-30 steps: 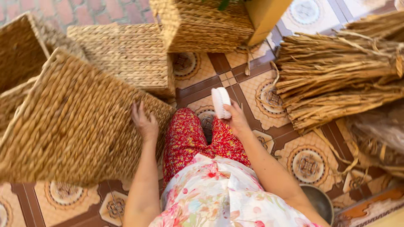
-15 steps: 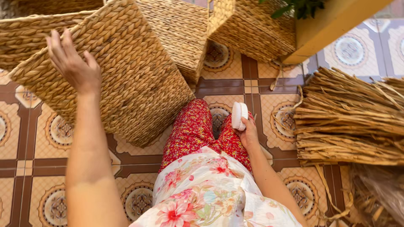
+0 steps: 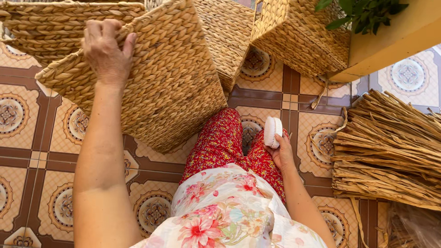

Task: The person scrubs the exterior of woven baskets with a white brush, moving between an indoor tiled area and an outdoor brick patio. They handle multiple baskets, scrubbing them one by one and occasionally moving them aside.

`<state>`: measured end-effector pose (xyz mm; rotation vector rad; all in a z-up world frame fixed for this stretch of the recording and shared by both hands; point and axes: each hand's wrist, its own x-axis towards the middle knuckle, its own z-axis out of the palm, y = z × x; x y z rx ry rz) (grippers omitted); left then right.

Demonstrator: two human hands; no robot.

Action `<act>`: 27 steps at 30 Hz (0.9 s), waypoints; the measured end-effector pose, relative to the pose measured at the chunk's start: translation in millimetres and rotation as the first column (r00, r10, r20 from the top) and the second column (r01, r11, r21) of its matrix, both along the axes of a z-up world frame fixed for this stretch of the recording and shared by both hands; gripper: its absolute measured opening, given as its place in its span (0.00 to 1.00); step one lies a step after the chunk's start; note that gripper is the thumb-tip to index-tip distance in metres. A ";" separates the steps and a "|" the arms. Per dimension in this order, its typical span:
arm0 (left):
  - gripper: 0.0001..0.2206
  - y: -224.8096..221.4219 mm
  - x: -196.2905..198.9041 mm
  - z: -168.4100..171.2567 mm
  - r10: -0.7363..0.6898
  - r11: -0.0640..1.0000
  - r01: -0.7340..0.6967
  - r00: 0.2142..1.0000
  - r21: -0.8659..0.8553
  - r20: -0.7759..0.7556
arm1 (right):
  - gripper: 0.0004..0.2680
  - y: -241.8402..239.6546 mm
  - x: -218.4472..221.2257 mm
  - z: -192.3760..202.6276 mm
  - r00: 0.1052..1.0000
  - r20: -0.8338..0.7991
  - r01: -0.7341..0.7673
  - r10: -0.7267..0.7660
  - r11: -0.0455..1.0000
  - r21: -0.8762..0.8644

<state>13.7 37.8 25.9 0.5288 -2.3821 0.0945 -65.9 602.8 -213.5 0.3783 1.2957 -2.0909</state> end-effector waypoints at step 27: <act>0.17 170.0 -78.1 123.5 -0.233 0.943 0.158 0.941 0.293 0.246 | 0.17 -3.3 4.8 -19.1 0.998 -0.050 -0.028 0.034 0.993 0.111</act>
